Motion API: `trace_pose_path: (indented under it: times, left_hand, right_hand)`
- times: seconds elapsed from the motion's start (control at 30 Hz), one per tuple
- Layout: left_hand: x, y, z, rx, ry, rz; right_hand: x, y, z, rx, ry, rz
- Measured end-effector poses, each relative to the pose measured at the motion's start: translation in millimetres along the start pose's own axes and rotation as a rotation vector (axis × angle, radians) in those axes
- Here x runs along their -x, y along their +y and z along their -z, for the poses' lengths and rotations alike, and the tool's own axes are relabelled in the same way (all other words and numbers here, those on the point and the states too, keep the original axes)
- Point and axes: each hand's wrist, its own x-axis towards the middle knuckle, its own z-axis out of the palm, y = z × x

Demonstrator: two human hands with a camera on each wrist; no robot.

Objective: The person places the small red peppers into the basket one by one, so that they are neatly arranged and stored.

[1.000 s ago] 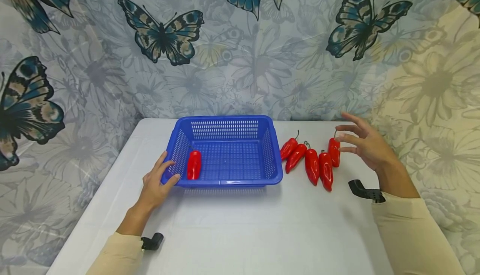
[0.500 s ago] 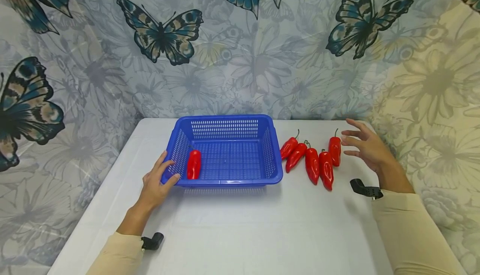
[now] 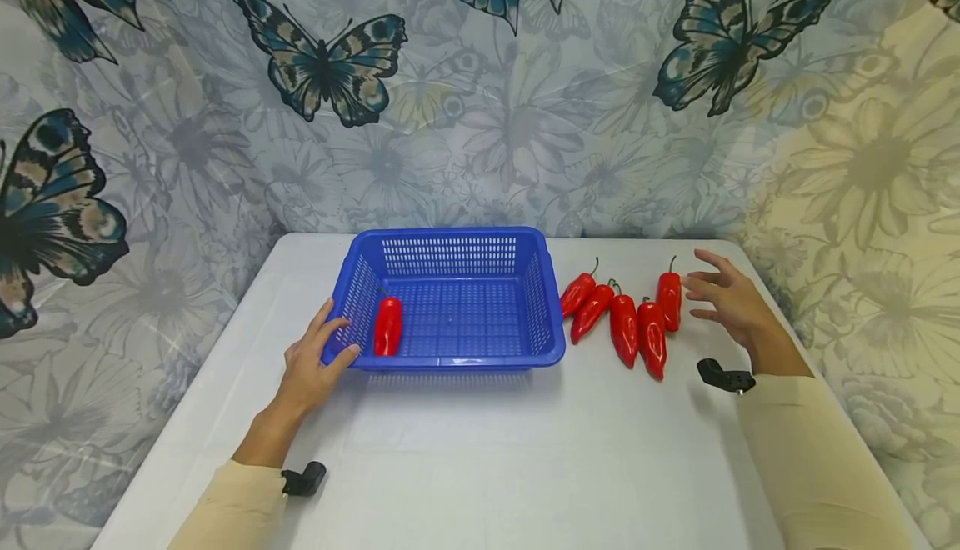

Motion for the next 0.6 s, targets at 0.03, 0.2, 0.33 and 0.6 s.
trace_pose_path:
  times: [0.03, 0.2, 0.33, 0.6]
  left_hand:
    - [0.2, 0.2, 0.0, 0.0, -0.002, 0.003]
    - [2.1, 0.8, -0.1, -0.014, -0.006, 0.018]
    - [2.6, 1.2, -0.9, -0.017, -0.007, 0.017]
    - [0.7, 3.5, 0.1, -0.017, -0.005, 0.003]
  right_hand:
    - [-1.7, 1.3, 0.2, -0.003, 0.0, -0.015]
    - [-9.9, 8.2, 0.7, -0.046, -0.02, -0.073]
    - [-15.1, 13.9, 0.9, -0.064, -0.018, -0.108]
    - [-22.7, 25.1, 1.6, -0.066, -0.001, -0.192]
